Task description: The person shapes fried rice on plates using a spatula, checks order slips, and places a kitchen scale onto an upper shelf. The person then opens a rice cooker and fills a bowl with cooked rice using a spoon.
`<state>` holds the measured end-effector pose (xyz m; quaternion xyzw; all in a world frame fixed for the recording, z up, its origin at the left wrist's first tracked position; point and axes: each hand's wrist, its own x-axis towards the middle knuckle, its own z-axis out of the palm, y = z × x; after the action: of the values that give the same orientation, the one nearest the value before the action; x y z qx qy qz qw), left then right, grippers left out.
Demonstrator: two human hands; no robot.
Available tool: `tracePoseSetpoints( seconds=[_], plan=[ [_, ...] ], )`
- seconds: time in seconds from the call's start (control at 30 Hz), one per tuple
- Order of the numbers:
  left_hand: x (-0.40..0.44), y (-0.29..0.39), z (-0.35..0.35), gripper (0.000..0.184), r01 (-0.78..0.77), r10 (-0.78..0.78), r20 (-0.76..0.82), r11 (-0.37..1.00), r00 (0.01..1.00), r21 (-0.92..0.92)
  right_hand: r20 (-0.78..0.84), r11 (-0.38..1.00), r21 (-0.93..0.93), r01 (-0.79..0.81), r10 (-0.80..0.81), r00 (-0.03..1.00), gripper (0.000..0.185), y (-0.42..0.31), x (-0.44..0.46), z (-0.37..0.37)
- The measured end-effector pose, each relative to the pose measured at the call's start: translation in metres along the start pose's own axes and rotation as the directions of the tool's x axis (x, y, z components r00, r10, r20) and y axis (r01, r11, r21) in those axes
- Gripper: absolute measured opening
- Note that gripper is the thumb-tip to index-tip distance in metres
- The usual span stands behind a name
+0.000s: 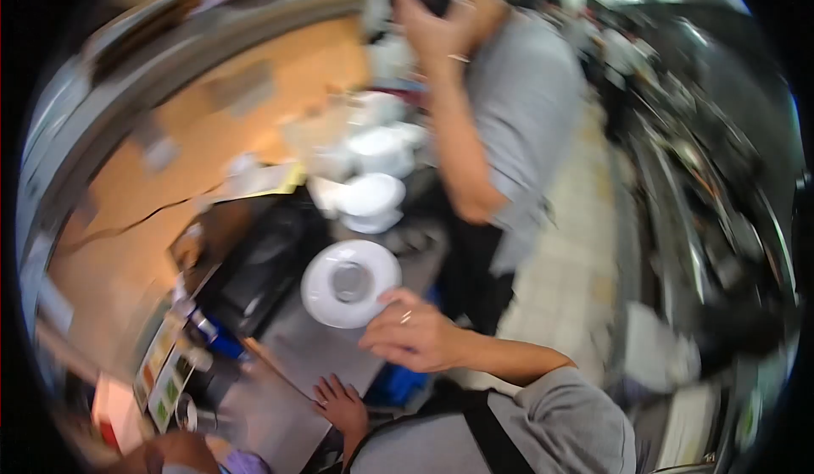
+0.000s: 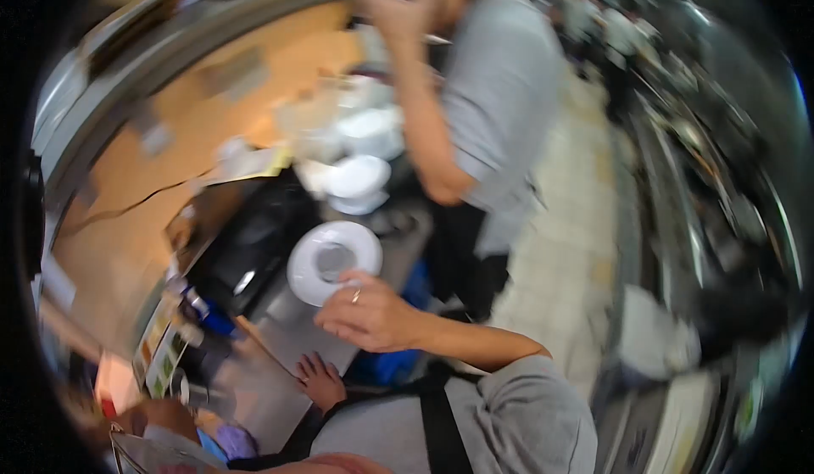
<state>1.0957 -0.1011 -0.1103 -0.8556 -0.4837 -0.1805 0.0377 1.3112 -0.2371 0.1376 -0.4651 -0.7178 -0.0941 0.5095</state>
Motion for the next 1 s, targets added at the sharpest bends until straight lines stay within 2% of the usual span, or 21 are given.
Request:
tracePoseSetpoints(
  seconds=[0.03,0.1,0.17,0.23,0.27,0.33,0.37,0.4,0.47,0.5,0.53,0.57,0.6,0.63,0.73,0.83,0.93,1.0],
  plan=[
    [0.000,-0.003,0.001,0.050,0.003,-0.002,0.037,1.000,0.999,-0.012,0.069,0.989,-0.047,-0.140,0.143,0.987,0.015,-0.009,-0.043,0.010],
    [-0.005,-0.007,-0.003,0.051,0.040,-0.037,0.107,0.999,0.994,-0.027,0.194,0.882,-0.214,-0.420,0.460,0.867,0.018,-0.031,-0.139,0.020],
    [-0.004,0.000,0.002,0.052,0.065,-0.059,0.084,0.995,0.995,-0.070,0.320,0.677,-0.312,-0.667,0.735,0.597,0.020,-0.067,-0.220,0.011],
    [-0.017,0.005,0.006,0.054,0.091,-0.092,-0.003,0.983,0.996,-0.160,0.313,0.536,-0.473,-0.700,0.844,0.435,0.019,-0.107,-0.292,-0.003],
    [-0.026,0.019,0.000,0.054,-0.092,0.058,-0.143,0.966,0.988,-0.240,0.258,0.433,-0.543,-0.720,0.902,0.347,0.020,-0.129,-0.324,-0.010],
    [-0.045,0.054,-0.025,0.056,-0.441,0.274,-0.437,0.830,0.857,-0.343,0.135,0.210,-0.629,-0.749,0.978,0.161,0.022,-0.172,-0.376,-0.024],
    [-0.058,0.080,-0.033,0.055,-0.523,0.345,-0.430,0.744,0.834,-0.417,0.069,0.089,-0.646,-0.758,0.996,0.058,0.023,-0.193,-0.400,-0.031],
    [-0.073,0.107,-0.034,0.053,-0.583,0.432,-0.393,0.638,0.812,-0.503,0.002,-0.036,-0.653,-0.756,0.999,-0.049,0.023,-0.218,-0.420,-0.039],
    [-0.113,0.164,-0.031,0.050,-0.629,0.602,-0.328,0.396,0.728,-0.669,-0.087,-0.142,-0.616,-0.775,0.990,-0.112,0.024,-0.265,-0.448,-0.055],
    [-0.139,0.194,-0.032,0.041,-0.615,0.689,-0.242,0.364,0.683,-0.699,-0.131,-0.198,-0.595,-0.779,0.980,-0.149,0.024,-0.291,-0.461,-0.063],
    [-0.166,0.224,-0.026,0.037,-0.443,0.772,-0.088,0.263,0.629,-0.857,-0.175,-0.233,-0.552,-0.801,0.971,-0.161,0.025,-0.320,-0.473,-0.073],
    [-0.194,0.252,-0.023,0.033,-0.229,0.850,0.049,0.196,0.525,-0.953,-0.219,-0.259,-0.507,-0.822,0.961,-0.168,0.025,-0.346,-0.482,-0.081],
    [-0.228,0.286,-0.032,0.028,-0.087,0.900,0.081,0.131,0.428,-0.988,-0.260,-0.275,-0.462,-0.843,0.951,-0.167,0.025,-0.370,-0.493,-0.088],
    [-0.263,0.315,-0.037,0.027,-0.089,0.941,0.067,0.102,0.330,-0.991,-0.338,-0.300,-0.373,-0.878,0.925,-0.172,0.026,-0.393,-0.513,-0.090],
    [-0.367,0.390,-0.081,0.025,-0.109,0.993,-0.115,-0.117,-0.022,-0.987,-0.485,-0.530,-0.333,-0.780,0.806,-0.341,0.027,-0.467,-0.549,-0.105],
    [-0.453,0.443,-0.143,0.023,-0.125,0.880,-0.322,-0.384,-0.350,-0.915,-0.602,-0.679,-0.143,-0.720,0.637,-0.481,0.027,-0.530,-0.565,-0.111],
    [-0.522,0.483,-0.178,0.022,0.045,0.749,-0.435,-0.479,-0.499,-0.876,-0.698,-0.719,0.004,-0.695,0.496,-0.517,0.026,-0.576,-0.577,-0.106],
    [-0.559,0.506,-0.196,0.021,0.087,0.666,-0.475,-0.527,-0.575,-0.845,-0.731,-0.744,0.109,-0.659,0.390,-0.561,0.025,-0.598,-0.581,-0.102]
  ],
)
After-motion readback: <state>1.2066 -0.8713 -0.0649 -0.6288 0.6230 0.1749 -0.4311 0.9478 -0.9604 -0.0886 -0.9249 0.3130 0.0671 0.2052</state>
